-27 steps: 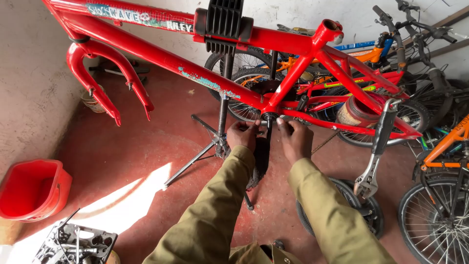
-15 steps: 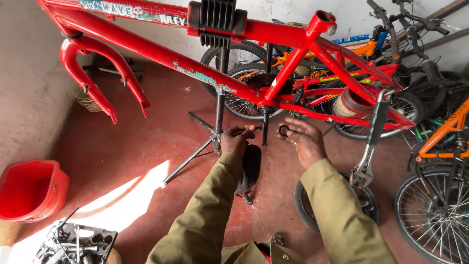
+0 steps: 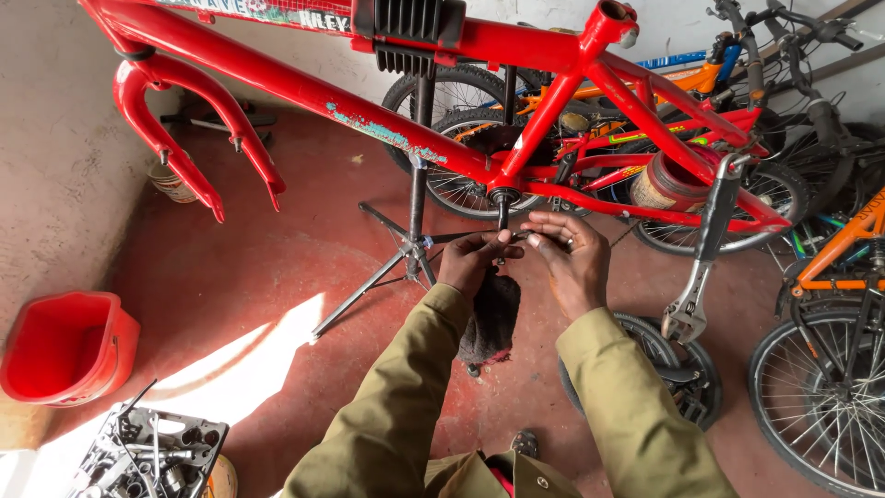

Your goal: Tightening the bottom bracket of a bicycle on a repair stand and then adjusting the seat and pedal components using tools.

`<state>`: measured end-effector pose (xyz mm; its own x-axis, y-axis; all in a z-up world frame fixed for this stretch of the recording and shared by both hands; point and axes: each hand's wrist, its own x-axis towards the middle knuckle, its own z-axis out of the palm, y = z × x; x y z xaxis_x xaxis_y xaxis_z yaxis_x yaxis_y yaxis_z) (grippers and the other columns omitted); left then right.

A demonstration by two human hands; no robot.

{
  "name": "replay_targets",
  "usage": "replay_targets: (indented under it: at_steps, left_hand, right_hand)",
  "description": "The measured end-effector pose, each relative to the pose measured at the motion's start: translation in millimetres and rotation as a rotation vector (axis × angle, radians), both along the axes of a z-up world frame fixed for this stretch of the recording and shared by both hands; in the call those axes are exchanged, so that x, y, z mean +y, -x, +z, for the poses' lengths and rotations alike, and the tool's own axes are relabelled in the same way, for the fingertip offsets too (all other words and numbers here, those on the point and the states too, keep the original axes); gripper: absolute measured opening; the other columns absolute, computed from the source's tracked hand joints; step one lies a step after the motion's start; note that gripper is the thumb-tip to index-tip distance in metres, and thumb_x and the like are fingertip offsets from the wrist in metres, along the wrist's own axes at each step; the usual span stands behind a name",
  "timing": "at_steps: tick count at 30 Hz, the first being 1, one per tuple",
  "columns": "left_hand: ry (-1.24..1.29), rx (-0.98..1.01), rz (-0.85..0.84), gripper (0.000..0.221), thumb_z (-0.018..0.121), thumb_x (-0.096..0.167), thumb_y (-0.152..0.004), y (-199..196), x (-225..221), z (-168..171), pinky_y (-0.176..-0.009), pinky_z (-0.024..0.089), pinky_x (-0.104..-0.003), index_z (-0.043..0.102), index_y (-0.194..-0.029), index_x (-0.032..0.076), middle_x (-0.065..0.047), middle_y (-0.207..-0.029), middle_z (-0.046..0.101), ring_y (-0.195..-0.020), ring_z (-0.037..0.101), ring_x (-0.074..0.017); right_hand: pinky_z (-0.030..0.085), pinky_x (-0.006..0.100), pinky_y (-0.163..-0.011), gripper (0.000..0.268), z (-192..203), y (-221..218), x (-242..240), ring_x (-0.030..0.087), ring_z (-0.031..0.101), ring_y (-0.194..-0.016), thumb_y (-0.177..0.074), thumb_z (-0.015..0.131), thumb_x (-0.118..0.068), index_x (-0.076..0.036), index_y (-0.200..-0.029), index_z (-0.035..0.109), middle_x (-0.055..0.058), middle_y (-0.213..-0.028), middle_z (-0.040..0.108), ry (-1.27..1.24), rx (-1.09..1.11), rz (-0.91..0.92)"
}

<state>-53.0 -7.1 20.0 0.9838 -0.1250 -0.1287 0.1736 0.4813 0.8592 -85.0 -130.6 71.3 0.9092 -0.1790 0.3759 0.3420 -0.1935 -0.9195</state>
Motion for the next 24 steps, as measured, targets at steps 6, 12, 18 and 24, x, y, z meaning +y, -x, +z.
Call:
replay_targets:
  at_steps: [6, 12, 18, 24]
  left_hand:
    - [0.128, 0.055, 0.023, 0.026, 0.079, 0.007, -0.067, 3.3, 2.2, 0.8, -0.048, 0.048, -0.019, 0.072, -0.091, 0.0, -0.013, -0.062, 0.064, -0.05, 0.055, -0.0113]
    - [0.166, 0.029, 0.003, 0.034, 0.08, 0.001, -0.065, 2.8, 1.1, -3.2, -0.055, 0.05, -0.018, 0.07, -0.097, -0.001, -0.014, -0.077, 0.07, -0.059, 0.062, -0.0145]
    - [0.166, 0.012, 0.011, 0.033, 0.079, 0.001, -0.066, -1.2, 1.7, -14.6, -0.056, 0.051, -0.018, 0.071, -0.098, 0.0, -0.013, -0.079, 0.071, -0.061, 0.064, -0.0143]
    - [0.178, 0.015, 0.028, 0.031, 0.079, 0.001, -0.067, -2.1, 0.9, -17.7, -0.054, 0.048, -0.018, 0.071, -0.097, -0.001, -0.014, -0.076, 0.07, -0.059, 0.062, -0.015]
  right_hand:
    - [0.057, 0.027, -0.072, 0.031, 2.3, 6.5, 3.1, 0.018, 0.067, -0.083, -0.078, 0.061, 0.011, 0.002, -0.107, 0.065, 0.019, -0.092, 0.069, -0.089, 0.021, 0.052]
    - [0.058, 0.031, -0.07, 0.031, -2.5, 6.3, 0.5, 0.022, 0.066, -0.084, -0.079, 0.06, 0.012, 0.005, -0.109, 0.061, 0.024, -0.097, 0.067, -0.173, -0.004, 0.059]
    - [0.059, 0.028, -0.066, 0.022, -6.2, 7.1, 0.8, 0.017, 0.065, -0.078, -0.081, 0.065, 0.007, 0.005, -0.102, 0.064, 0.022, -0.092, 0.067, -0.184, 0.006, 0.021]
    - [0.054, 0.022, -0.056, 0.017, -12.2, 7.0, -1.9, 0.015, 0.063, -0.07, -0.083, 0.069, -0.002, 0.005, -0.098, 0.067, 0.018, -0.082, 0.065, -0.157, 0.078, 0.004]
